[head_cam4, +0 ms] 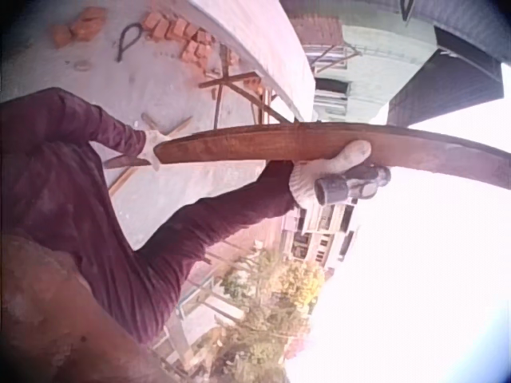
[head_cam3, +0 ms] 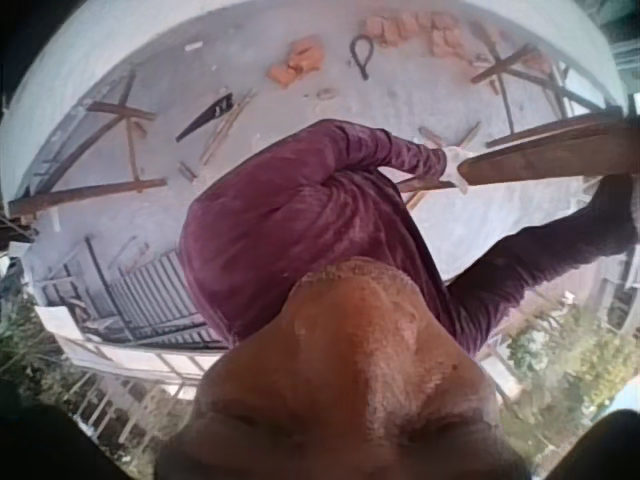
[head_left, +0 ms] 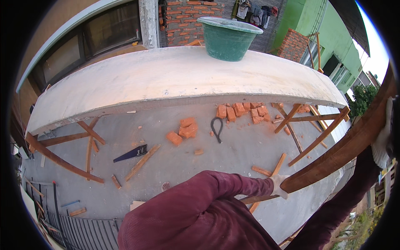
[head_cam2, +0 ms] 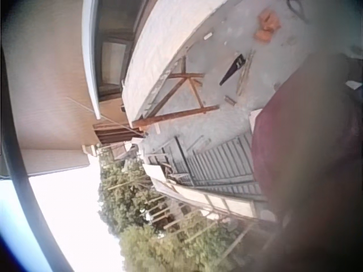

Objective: The person puts on gloves, then moves wooden planks and a metal rod on a rooftop. They place a plank on a workbench, pick up a hand saw and hammer, and position the plank for cutting.

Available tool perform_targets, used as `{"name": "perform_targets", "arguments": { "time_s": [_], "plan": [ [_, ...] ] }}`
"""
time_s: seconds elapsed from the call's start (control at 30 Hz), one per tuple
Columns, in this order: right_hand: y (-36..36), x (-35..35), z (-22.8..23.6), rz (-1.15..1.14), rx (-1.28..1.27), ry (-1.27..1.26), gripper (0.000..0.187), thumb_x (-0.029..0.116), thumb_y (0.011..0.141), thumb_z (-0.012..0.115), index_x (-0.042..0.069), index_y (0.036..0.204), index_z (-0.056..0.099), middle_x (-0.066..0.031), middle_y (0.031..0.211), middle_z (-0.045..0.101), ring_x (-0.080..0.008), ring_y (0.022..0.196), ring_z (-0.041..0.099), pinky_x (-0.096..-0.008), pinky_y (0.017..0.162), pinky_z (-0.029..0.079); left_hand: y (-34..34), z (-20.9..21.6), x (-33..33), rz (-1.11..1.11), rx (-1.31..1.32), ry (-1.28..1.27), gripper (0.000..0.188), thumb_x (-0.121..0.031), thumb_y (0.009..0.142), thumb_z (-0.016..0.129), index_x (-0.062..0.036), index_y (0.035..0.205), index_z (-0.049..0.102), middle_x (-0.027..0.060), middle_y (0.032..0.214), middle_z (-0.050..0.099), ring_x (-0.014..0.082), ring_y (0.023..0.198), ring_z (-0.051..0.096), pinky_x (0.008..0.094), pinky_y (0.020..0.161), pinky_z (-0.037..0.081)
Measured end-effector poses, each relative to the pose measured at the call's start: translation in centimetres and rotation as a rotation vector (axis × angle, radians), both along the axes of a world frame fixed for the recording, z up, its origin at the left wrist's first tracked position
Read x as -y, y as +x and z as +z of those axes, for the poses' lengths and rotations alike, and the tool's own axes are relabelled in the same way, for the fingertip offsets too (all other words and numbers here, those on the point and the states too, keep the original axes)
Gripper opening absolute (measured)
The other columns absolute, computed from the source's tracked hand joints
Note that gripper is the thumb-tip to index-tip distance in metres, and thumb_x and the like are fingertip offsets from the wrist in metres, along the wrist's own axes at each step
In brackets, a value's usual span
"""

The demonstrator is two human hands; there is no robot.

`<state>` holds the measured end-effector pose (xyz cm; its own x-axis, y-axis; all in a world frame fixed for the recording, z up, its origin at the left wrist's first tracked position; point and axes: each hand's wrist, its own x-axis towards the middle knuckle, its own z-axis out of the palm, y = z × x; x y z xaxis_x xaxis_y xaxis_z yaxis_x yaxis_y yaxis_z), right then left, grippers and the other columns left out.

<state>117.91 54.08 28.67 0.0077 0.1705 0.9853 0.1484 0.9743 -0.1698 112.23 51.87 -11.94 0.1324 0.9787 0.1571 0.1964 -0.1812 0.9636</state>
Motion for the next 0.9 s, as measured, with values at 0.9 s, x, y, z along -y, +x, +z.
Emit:
{"name": "perform_targets", "arguments": {
  "time_s": [0.9],
  "plan": [
    [-17.5,-30.3,-9.6,0.835,0.165,-0.582,0.049,0.016,0.109,0.053,0.009,0.156,0.043,-0.0087,0.139,0.058,-0.0198,0.125,0.059,-0.0357,0.103,0.054,-32.0,20.6,25.3,1.203,-1.531,0.35,0.061,-0.06,0.08,0.077,-0.0085,0.112,0.076,0.0118,0.112,0.074,0.031,0.106,0.068,0.0436,0.096,0.052]
  ]
}}
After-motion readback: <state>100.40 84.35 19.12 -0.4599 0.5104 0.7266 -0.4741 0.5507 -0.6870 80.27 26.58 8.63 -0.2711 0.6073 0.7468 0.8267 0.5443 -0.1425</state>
